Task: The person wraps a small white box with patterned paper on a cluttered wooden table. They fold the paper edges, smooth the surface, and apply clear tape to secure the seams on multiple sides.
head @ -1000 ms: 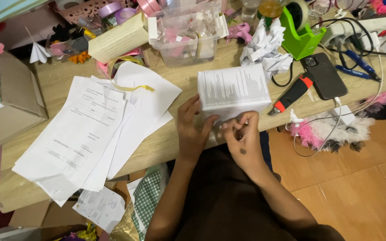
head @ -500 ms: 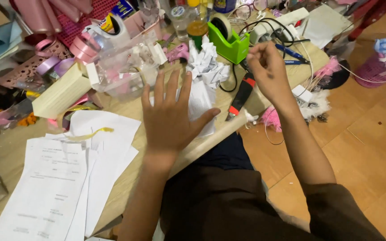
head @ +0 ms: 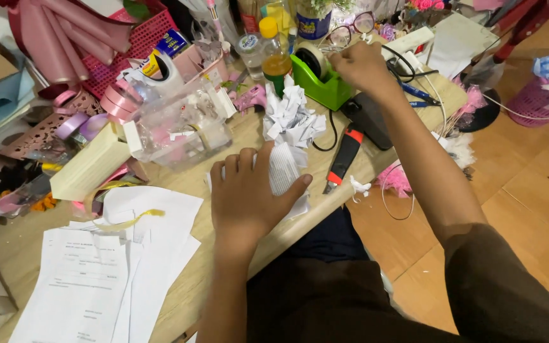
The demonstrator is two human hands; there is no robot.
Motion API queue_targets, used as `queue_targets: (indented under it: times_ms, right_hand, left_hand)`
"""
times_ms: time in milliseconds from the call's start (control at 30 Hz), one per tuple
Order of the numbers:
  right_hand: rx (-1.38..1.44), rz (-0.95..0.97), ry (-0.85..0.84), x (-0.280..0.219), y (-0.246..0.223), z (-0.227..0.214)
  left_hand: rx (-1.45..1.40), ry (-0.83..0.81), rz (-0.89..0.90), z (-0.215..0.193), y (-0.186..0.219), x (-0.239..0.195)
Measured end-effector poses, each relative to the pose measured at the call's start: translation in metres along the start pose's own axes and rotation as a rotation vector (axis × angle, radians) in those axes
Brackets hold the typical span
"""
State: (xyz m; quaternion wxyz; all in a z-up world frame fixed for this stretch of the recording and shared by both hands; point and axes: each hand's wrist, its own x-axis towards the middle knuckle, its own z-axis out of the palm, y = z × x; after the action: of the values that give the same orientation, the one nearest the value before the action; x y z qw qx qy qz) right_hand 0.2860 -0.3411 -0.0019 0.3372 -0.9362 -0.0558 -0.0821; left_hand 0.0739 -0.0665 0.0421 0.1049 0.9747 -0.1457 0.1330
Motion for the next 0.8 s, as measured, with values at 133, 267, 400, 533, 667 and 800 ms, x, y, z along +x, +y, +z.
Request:
queue_targets:
  times_ms: [133,267,400,533,667,800]
  right_hand:
    - [-0.096,-0.037,0.193,-0.037,0.005,-0.009]
    - [-0.365,0.098,0.081,-0.057,0.008,0.001]
    - [-0.844,0.041,0.339,-0.041,0.059,0.040]
    - [-0.588,-0.105,0.446,-0.090,0.008,0.018]
    - [0.044,-0.295,0.180,-0.173,-0.063,-0.015]
    - [0.318,-0.396,0.021,-0.238,-0.108,-0.012]
  left_hand:
    - [0.006,0.040,0.021,0.003,-0.003,-0.001]
    - [0.028,0.092,0.042,0.004,-0.003,-0.001]
    - [0.034,0.065,0.022,0.005,-0.002,-0.003]
    - [-0.050,0.042,0.008,-0.007,-0.005,-0.001]
    - [-0.384,0.116,0.157,-0.013,-0.013,-0.008]
    - [-0.462,0.205,0.353,-0.016,-0.014,-0.026]
